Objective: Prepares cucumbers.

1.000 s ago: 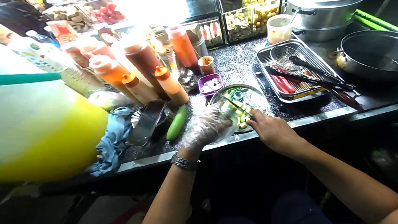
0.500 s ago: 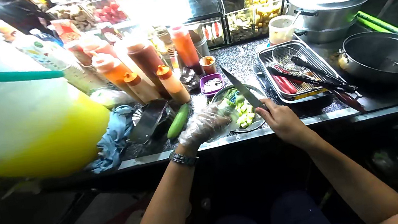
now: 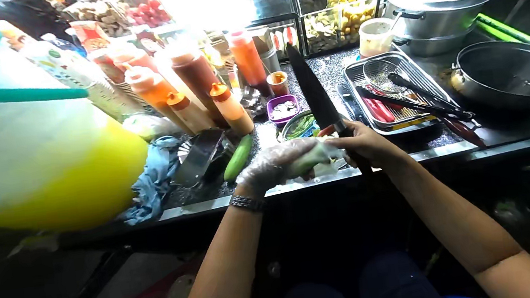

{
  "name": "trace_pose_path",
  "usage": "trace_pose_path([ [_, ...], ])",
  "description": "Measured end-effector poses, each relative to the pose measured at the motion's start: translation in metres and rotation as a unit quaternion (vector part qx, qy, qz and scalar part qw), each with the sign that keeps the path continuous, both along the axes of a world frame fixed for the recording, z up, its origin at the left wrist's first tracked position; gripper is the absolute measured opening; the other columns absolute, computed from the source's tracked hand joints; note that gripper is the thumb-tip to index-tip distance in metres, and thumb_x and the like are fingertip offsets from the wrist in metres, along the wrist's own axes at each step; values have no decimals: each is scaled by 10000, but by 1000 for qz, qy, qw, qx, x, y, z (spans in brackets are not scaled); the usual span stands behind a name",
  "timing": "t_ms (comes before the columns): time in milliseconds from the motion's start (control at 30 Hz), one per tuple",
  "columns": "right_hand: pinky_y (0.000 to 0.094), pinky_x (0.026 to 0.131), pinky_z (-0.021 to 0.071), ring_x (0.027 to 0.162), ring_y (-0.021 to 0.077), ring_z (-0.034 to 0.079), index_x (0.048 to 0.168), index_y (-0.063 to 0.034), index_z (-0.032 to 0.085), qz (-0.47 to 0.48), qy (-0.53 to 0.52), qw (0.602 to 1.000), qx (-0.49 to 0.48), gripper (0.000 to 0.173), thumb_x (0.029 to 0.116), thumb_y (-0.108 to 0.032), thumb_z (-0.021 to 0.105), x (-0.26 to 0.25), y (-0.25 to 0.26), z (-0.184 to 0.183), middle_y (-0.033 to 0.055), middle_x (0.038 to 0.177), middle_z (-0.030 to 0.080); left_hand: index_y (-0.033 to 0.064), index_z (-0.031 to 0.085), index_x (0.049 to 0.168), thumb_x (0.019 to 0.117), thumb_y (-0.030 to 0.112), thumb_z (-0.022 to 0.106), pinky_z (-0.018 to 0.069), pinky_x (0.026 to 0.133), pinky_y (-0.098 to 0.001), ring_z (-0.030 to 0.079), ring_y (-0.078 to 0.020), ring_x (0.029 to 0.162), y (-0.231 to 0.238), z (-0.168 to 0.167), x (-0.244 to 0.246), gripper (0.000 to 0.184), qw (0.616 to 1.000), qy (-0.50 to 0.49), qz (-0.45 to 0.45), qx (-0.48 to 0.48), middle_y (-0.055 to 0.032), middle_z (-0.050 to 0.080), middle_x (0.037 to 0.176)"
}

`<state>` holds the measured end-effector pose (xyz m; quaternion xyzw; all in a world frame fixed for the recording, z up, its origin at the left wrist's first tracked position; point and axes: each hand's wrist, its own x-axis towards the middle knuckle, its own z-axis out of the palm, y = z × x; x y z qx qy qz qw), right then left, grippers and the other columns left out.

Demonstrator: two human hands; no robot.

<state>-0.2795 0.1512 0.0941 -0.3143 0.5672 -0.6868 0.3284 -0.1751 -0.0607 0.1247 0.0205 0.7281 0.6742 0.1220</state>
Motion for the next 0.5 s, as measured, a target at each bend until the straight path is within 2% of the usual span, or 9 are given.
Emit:
trace_pose_path([
  [33,169,396,460,441,26,512,1190,-94,632,-10,-19,1000,-6,224,980,-166,661,-2,1,-3,28,788,665,129,655,1151,1016,617,397,594,603,-252,701,-123,727,0,-1,3,569,999,3,36,34,-48,725,924],
  [67,168,390,455,458,30,521,1197,-92,634,-22,-36,999,-14,220,992,-168,652,-3,1,-6,34,831,668,110,636,1254,949,777,352,622,666,-335,722,-209,830,-2,-4,4,787,994,3,65,85,-110,723,1041],
  [100,166,388,444,475,31,529,1199,-93,636,-38,-50,998,-18,209,1004,-167,641,-4,1,-8,34,862,676,106,604,1338,890,869,260,626,718,-390,721,-258,904,-2,-7,4,949,989,2,86,120,-142,711,1127],
  [167,163,386,436,491,26,542,1181,-100,638,-64,-64,996,-12,173,1019,-159,621,-3,-2,-10,21,865,681,116,561,1396,854,907,121,616,739,-389,714,-251,928,6,-13,5,1055,983,9,122,135,-137,701,1165],
  [233,164,387,432,488,25,532,1155,-105,647,-69,-67,995,-5,147,1020,-157,621,-3,-7,-10,16,845,673,96,609,1326,933,823,237,617,653,-342,715,-202,792,19,-22,4,907,974,45,191,116,-111,723,1058],
  [333,171,381,426,470,31,515,1161,-104,657,-73,-66,995,-5,167,1023,-194,629,-2,-14,-8,23,818,670,159,656,1209,1049,510,483,530,496,-258,606,-104,582,35,-32,-2,423,950,121,289,22,-34,691,896],
  [400,187,375,432,450,52,505,1234,-129,628,-104,-36,994,16,295,1043,-351,595,1,-17,-3,30,768,640,147,674,1099,1016,274,615,486,443,-232,554,-86,516,41,-33,-6,163,933,133,330,45,-21,655,796],
  [467,229,391,444,437,91,492,1310,-158,563,-152,62,984,63,499,1041,-568,474,4,-15,-3,41,738,608,150,657,1033,999,201,623,460,431,-219,518,-72,492,44,-32,-9,70,921,122,359,87,-2,609,734],
  [500,266,411,455,446,123,502,1328,-137,539,-179,137,970,86,541,1058,-586,402,7,-12,-4,62,756,623,152,655,1028,1002,199,622,455,429,-213,514,-68,491,44,-31,-9,63,916,119,371,98,2,605,729],
])
